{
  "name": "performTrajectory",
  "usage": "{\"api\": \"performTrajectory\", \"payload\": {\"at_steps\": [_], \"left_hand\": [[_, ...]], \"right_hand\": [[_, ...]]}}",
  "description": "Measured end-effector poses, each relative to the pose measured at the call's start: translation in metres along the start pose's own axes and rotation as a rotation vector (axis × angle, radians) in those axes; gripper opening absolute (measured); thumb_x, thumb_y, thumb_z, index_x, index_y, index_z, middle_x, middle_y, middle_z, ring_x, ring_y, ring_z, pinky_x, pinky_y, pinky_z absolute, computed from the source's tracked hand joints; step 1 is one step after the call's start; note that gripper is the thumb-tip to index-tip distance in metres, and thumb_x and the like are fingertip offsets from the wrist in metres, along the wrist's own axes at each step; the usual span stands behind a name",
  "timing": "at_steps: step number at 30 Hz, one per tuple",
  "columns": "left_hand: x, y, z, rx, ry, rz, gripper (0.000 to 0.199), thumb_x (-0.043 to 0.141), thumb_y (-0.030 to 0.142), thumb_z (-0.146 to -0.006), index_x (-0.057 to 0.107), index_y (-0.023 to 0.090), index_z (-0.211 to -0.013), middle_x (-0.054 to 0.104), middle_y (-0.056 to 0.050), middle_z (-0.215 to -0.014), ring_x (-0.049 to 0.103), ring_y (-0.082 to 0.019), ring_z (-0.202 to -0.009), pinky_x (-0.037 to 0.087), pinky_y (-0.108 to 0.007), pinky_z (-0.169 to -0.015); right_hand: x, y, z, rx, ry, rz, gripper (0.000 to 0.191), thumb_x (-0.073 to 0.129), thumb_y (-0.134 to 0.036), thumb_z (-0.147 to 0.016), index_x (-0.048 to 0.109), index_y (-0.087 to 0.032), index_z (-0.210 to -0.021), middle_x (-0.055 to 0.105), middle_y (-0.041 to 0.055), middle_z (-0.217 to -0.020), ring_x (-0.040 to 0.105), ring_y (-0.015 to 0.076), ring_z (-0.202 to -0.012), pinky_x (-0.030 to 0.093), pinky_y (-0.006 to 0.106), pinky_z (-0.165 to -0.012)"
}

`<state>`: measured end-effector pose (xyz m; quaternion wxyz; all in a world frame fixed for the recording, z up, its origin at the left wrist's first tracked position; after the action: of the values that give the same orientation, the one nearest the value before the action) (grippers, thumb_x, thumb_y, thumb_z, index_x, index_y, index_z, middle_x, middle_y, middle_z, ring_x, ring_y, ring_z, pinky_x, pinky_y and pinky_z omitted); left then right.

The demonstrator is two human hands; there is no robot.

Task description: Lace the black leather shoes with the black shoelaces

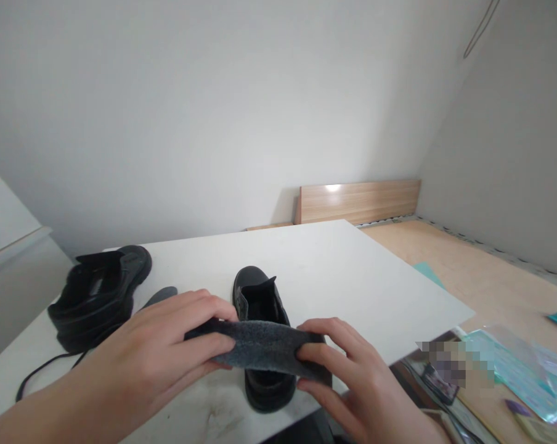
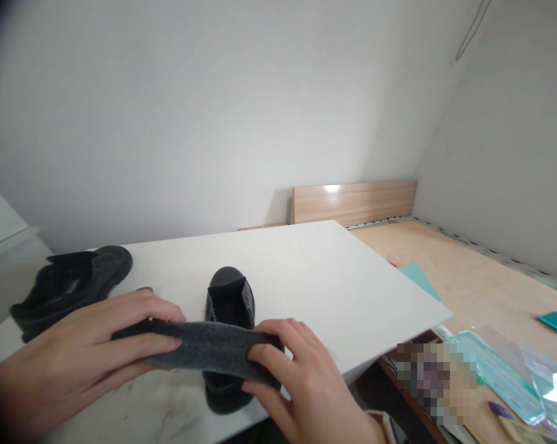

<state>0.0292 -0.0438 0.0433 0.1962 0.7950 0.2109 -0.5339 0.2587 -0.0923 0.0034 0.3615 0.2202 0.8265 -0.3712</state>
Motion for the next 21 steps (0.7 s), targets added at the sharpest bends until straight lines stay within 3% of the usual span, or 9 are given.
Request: {"api": "performTrajectory", "payload": {"at_steps": [5, 8, 11, 13, 16, 19, 21], "left_hand": [[-0.013, -0.010, 0.002, 0.024, 0.064, 0.052, 0.025, 0.049, 0.024, -0.099, 0.073, 0.029, -0.097, 0.069, -0.002, -0.105, 0.063, -0.017, -0.092, 0.051, -0.024, -0.079], [-0.012, -0.014, 0.001, -0.001, 0.029, 0.081, 0.026, 0.049, 0.024, -0.099, 0.074, 0.029, -0.096, 0.069, -0.002, -0.103, 0.063, -0.017, -0.091, 0.051, -0.024, -0.078], [-0.002, -0.007, -0.003, 0.022, 0.017, 0.118, 0.025, 0.050, 0.023, -0.098, 0.075, 0.026, -0.093, 0.068, -0.004, -0.102, 0.063, -0.017, -0.090, 0.051, -0.025, -0.079], [0.006, 0.004, -0.006, 0.068, 0.016, 0.162, 0.021, 0.053, 0.021, -0.097, 0.073, 0.026, -0.094, 0.067, -0.005, -0.103, 0.062, -0.017, -0.091, 0.051, -0.025, -0.080], [0.013, 0.017, -0.011, 0.093, 0.023, 0.246, 0.018, 0.055, 0.017, -0.095, 0.071, 0.026, -0.096, 0.066, -0.003, -0.104, 0.060, -0.016, -0.093, 0.049, -0.024, -0.082], [0.016, 0.016, -0.017, 0.089, 0.039, 0.334, 0.012, 0.063, 0.023, -0.093, 0.068, 0.028, -0.102, 0.064, -0.003, -0.112, 0.060, -0.017, -0.101, 0.048, -0.025, -0.089], [0.022, 0.005, -0.022, 0.051, 0.054, 0.435, 0.032, 0.077, 0.038, -0.082, 0.062, 0.026, -0.107, 0.059, -0.007, -0.126, 0.056, -0.022, -0.115, 0.047, -0.031, -0.098]], "right_hand": [[-0.008, 0.018, 0.011, 0.111, -0.017, -0.064, 0.008, 0.057, -0.014, -0.093, 0.058, -0.022, -0.093, 0.061, 0.0071, -0.107, 0.064, 0.0184, -0.097, 0.057, 0.028, -0.082], [-0.014, 0.024, 0.017, 0.130, -0.043, -0.002, 0.004, 0.060, -0.026, -0.095, 0.059, -0.024, -0.092, 0.061, 0.0085, -0.115, 0.063, 0.0211, -0.107, 0.057, 0.032, -0.089], [-0.020, 0.015, 0.016, 0.098, -0.024, 0.058, 0.038, 0.073, -0.050, -0.084, 0.057, -0.025, -0.109, 0.048, 0.0135, -0.141, 0.053, 0.0291, -0.127, 0.054, 0.040, -0.098], [-0.019, 0.003, 0.008, 0.067, -0.022, 0.059, 0.055, 0.078, -0.058, -0.075, 0.054, -0.024, -0.113, 0.043, 0.0155, -0.147, 0.050, 0.0318, -0.131, 0.054, 0.041, -0.097], [-0.009, -0.015, -0.006, 0.025, -0.072, 0.044, 0.041, 0.082, -0.042, -0.077, 0.054, -0.023, -0.101, 0.053, 0.0124, -0.136, 0.055, 0.0299, -0.122, 0.054, 0.038, -0.094], [0.001, -0.019, -0.013, 0.063, -0.093, -0.009, 0.022, 0.068, -0.011, -0.082, 0.052, -0.022, -0.091, 0.063, 0.0048, -0.104, 0.062, 0.0212, -0.094, 0.052, 0.030, -0.079], [0.004, -0.013, -0.012, 0.122, -0.097, -0.052, 0.022, 0.059, -0.004, -0.081, 0.052, -0.022, -0.090, 0.061, 0.0017, -0.091, 0.060, 0.0176, -0.081, 0.047, 0.027, -0.068]]}}
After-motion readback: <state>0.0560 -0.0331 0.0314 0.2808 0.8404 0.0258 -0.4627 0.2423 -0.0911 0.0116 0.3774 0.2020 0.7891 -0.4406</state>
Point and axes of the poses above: each hand's wrist, its own z-axis away from the middle knuckle, its own x-axis out of the palm, y = z × x, the point moved 5 cm from there along -z, towards the middle knuckle
